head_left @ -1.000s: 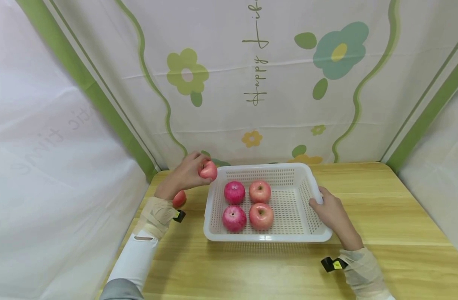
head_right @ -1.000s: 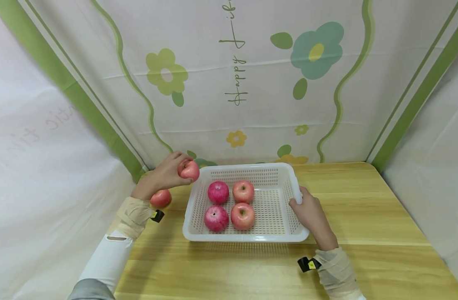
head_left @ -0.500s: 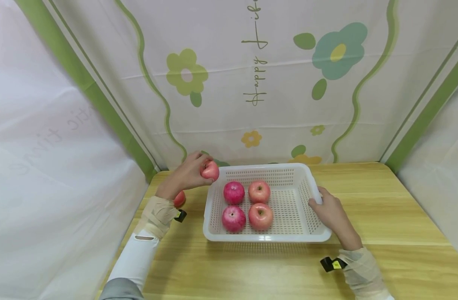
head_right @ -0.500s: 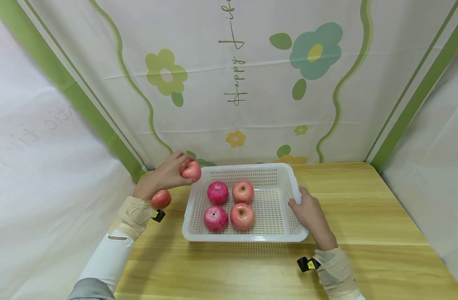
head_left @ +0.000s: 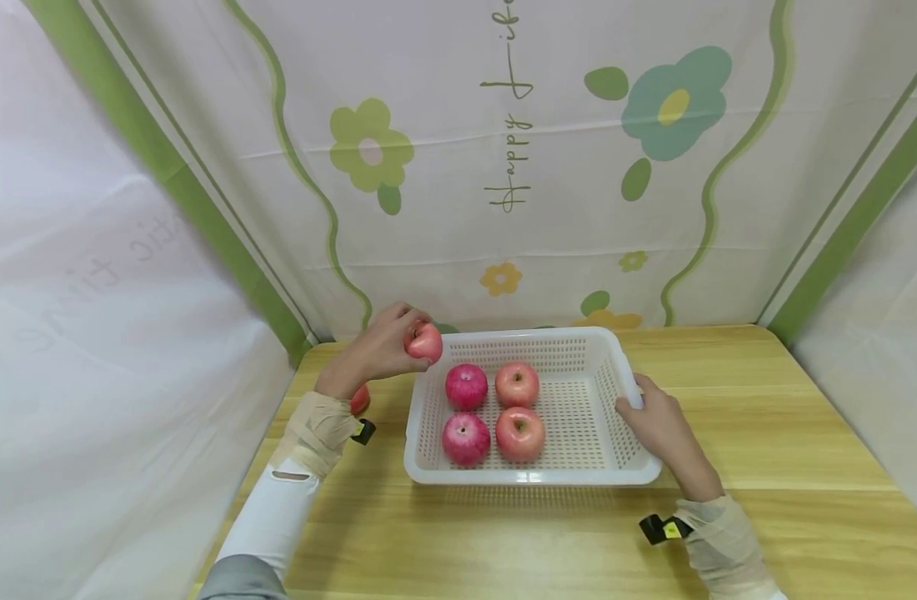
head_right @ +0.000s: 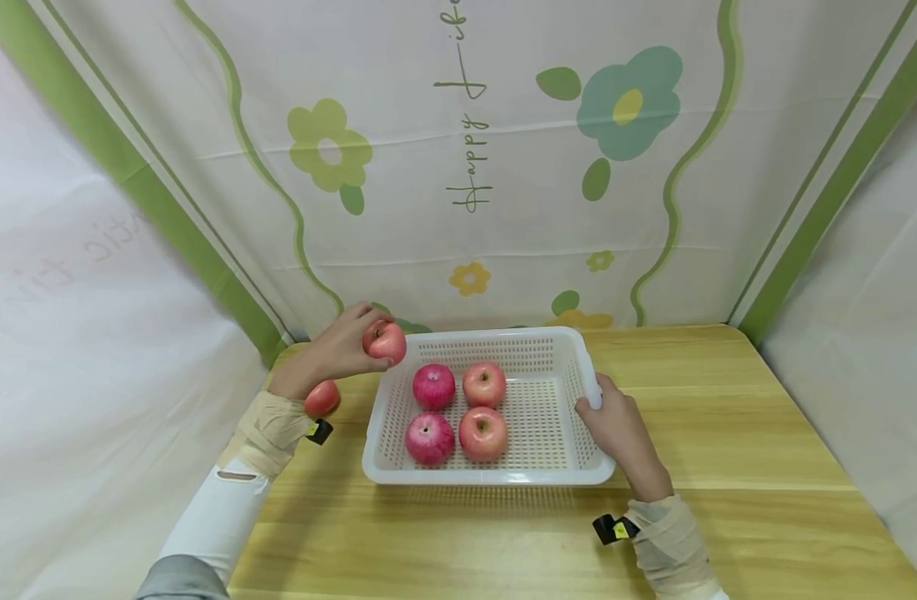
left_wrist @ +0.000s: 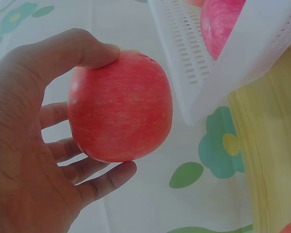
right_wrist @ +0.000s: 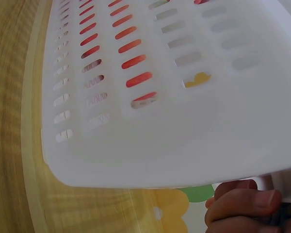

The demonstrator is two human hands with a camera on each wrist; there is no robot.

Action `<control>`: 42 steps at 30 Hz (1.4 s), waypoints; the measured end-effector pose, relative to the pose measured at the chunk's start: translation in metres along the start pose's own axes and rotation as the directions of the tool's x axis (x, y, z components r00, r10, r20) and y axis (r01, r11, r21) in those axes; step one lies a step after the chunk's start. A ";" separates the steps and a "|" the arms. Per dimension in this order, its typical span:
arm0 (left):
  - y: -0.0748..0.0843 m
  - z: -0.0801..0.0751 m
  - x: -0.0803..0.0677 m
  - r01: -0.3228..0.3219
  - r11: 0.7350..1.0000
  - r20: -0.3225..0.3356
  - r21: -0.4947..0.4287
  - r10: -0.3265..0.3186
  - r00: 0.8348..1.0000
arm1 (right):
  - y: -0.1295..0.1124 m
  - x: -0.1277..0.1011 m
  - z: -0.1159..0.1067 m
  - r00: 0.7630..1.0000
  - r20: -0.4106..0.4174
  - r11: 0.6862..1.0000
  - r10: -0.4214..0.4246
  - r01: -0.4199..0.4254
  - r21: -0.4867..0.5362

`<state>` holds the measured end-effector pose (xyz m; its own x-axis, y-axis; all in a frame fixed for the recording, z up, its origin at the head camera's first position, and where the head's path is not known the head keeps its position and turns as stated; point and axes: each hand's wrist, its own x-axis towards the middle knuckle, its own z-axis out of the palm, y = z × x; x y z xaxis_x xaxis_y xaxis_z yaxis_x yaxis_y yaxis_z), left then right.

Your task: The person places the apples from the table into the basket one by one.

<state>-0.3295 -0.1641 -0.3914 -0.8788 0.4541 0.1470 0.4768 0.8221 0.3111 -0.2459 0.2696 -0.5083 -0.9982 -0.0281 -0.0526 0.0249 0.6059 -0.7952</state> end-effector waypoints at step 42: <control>0.023 0.005 0.006 -0.095 0.995 0.024 0.023 0.094 0.995 | 0.000 0.001 -0.001 1.000 0.005 1.000 0.016 -0.016 -0.015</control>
<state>-0.3235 -0.1409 -0.3884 -0.8292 0.5375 0.1533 0.5583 0.7830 0.2742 -0.2473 0.2699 -0.5077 -0.9974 -0.0224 -0.0681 0.0397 0.6180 -0.7852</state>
